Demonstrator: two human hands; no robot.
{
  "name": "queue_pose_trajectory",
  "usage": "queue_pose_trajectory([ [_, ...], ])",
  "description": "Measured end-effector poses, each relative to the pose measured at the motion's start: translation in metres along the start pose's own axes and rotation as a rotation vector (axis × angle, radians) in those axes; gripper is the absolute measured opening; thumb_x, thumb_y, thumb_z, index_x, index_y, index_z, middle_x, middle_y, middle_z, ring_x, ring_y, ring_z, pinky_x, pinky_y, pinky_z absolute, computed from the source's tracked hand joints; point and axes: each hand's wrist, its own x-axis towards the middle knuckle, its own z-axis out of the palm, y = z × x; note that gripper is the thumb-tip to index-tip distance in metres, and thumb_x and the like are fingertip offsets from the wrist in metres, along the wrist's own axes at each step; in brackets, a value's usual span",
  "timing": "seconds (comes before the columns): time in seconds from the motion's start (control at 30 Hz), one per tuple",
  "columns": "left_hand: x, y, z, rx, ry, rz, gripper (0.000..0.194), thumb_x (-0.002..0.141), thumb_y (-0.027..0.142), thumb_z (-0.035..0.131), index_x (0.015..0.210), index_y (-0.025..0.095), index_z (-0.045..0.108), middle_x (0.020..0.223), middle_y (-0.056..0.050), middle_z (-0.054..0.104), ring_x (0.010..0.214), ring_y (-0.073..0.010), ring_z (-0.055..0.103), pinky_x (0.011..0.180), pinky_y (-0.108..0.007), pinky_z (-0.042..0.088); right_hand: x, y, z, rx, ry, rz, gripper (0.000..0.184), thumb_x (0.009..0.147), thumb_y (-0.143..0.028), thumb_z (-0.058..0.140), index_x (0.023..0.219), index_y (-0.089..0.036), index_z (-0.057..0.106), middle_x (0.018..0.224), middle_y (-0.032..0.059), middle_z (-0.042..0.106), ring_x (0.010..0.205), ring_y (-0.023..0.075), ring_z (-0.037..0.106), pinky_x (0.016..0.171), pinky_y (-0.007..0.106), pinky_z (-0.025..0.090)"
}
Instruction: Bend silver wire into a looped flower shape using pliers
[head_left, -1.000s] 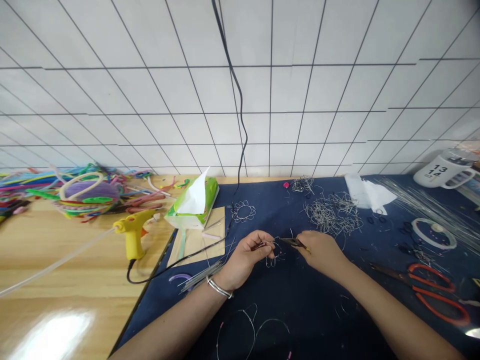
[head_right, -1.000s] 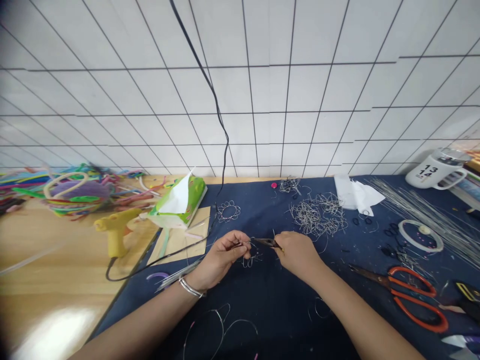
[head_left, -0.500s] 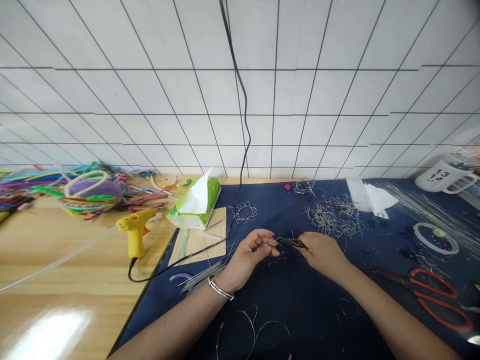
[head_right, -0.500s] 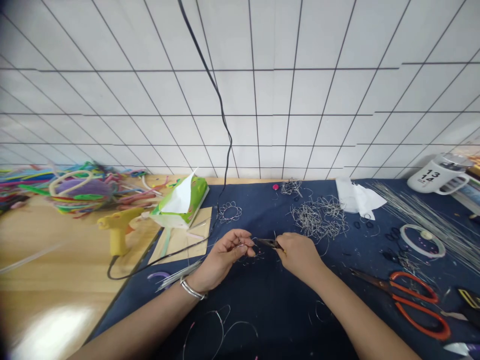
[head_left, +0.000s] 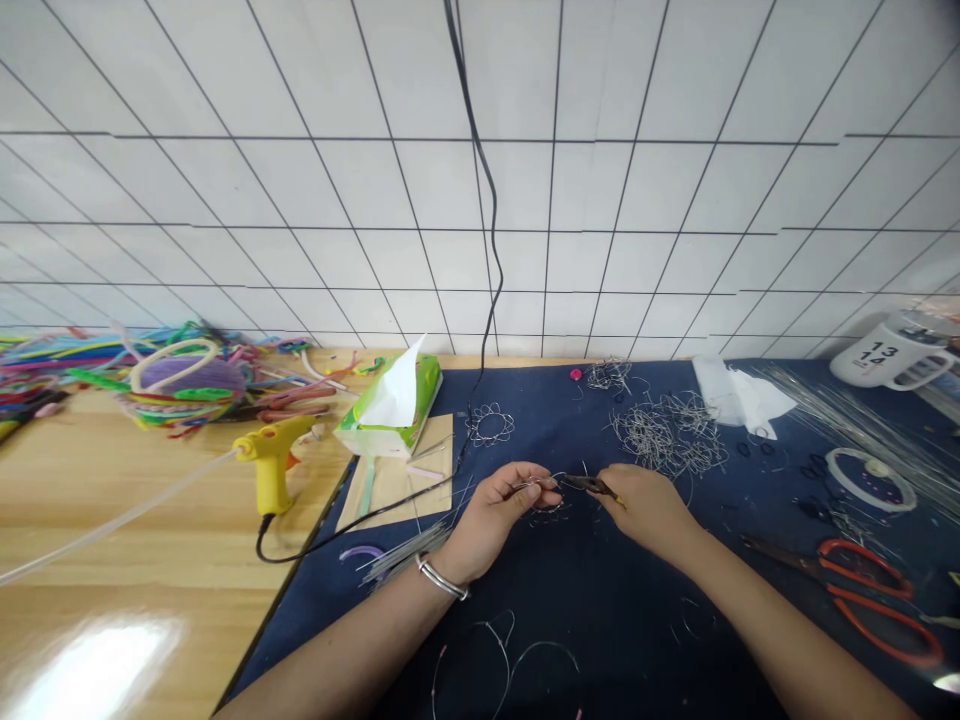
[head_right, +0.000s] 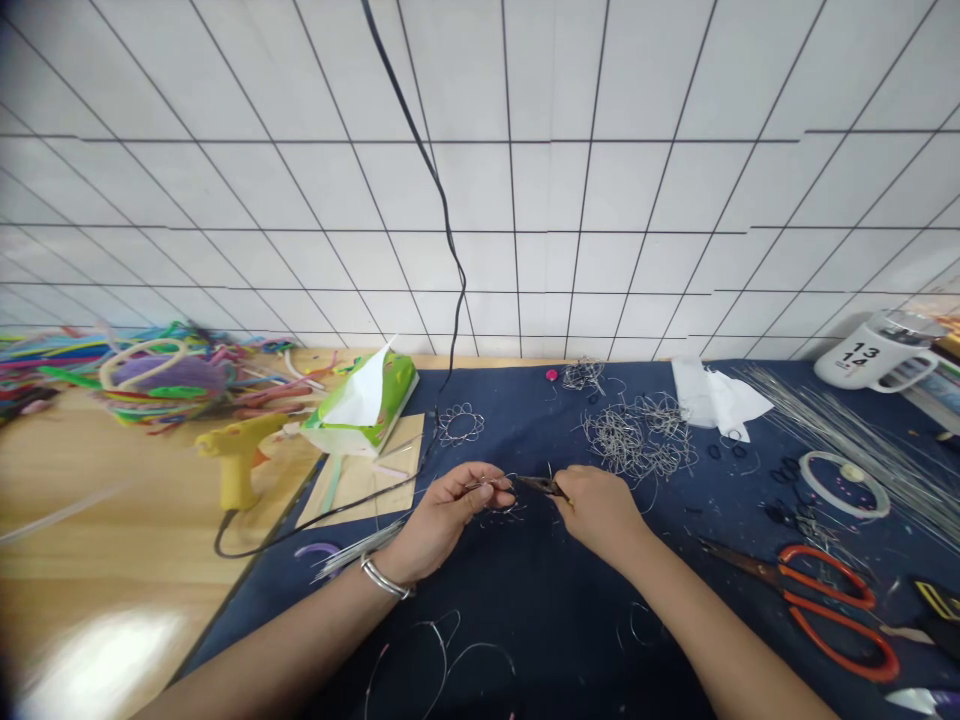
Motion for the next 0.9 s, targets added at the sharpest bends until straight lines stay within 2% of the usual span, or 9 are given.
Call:
queue_pose_trajectory([
  [0.63,0.0003,-0.0038,-0.0014,0.029,0.003,-0.047,0.022,0.077,0.027,0.058,0.093,0.012,0.059,0.089,-0.009,0.065,0.076,-0.0177,0.064,0.074,-0.031,0.046,-0.0002,-0.0016,0.001,-0.033,-0.009,0.006,0.019,0.084,-0.029,0.042,0.071,-0.019,0.053,0.071,-0.0003,0.055,0.07,0.0112,0.052,0.06,0.022,0.032],
  [0.9,-0.0002,-0.0027,-0.001,0.043,-0.009,-0.034,0.019,0.079,0.025,0.057,0.093,0.012,0.058,0.091,-0.01,0.064,0.077,-0.0176,0.063,0.076,-0.032,0.045,-0.0006,0.0,0.002,-0.028,0.008,0.01,0.02,0.084,-0.029,0.042,0.069,-0.019,0.05,0.07,-0.0006,0.054,0.069,0.0107,0.051,0.06,0.021,0.032],
])
